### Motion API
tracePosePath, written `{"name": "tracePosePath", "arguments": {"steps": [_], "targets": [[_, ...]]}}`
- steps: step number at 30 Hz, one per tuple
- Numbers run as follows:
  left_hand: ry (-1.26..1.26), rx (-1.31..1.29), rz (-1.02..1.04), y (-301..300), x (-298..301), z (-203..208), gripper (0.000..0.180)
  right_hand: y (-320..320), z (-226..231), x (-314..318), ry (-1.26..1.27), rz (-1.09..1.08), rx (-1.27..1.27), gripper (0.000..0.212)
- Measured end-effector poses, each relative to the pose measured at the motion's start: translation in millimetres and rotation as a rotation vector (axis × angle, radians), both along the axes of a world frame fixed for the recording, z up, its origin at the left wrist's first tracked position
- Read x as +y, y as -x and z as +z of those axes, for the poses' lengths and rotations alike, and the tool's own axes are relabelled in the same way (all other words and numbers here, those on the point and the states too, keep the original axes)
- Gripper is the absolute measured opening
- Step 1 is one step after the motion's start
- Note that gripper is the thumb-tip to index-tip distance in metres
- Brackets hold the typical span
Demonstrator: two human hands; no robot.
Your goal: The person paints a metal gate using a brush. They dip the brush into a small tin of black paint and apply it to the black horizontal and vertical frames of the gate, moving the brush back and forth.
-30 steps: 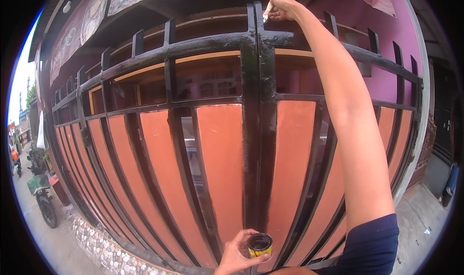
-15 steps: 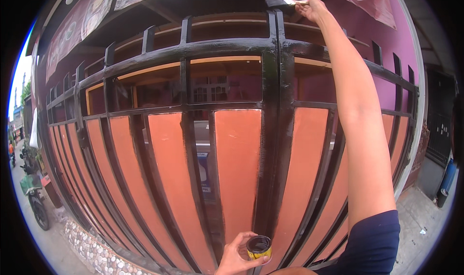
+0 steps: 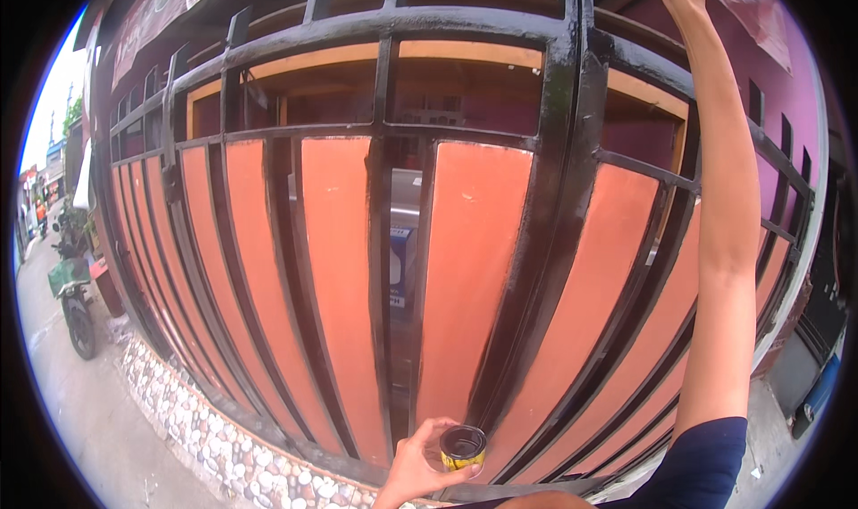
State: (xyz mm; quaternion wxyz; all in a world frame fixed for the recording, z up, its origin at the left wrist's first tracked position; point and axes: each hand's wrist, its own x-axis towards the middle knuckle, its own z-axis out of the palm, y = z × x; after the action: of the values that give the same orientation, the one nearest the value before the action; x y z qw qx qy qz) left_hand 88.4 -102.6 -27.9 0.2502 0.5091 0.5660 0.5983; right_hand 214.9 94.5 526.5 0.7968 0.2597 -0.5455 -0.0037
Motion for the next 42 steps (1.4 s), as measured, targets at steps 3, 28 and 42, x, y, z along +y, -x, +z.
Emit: {"name": "tracePosePath", "arguments": {"steps": [3, 28, 42], "targets": [[-0.049, -0.025, 0.057, -16.0, -5.6, -3.1, 0.068, 36.8, -33.4, -17.8, -0.173, -0.006, -0.051, 0.037], [0.063, 0.048, 0.040, 141.0, -96.9, 5.7, 0.068, 145.3, -33.2, -49.9, 0.091, -0.021, -0.408, 0.027], [-0.208, -0.184, -0.238, 261.5, -64.7, -11.1, 0.056, 197.3, 7.3, -119.1, -0.249, -0.683, 0.029, 0.034]]}}
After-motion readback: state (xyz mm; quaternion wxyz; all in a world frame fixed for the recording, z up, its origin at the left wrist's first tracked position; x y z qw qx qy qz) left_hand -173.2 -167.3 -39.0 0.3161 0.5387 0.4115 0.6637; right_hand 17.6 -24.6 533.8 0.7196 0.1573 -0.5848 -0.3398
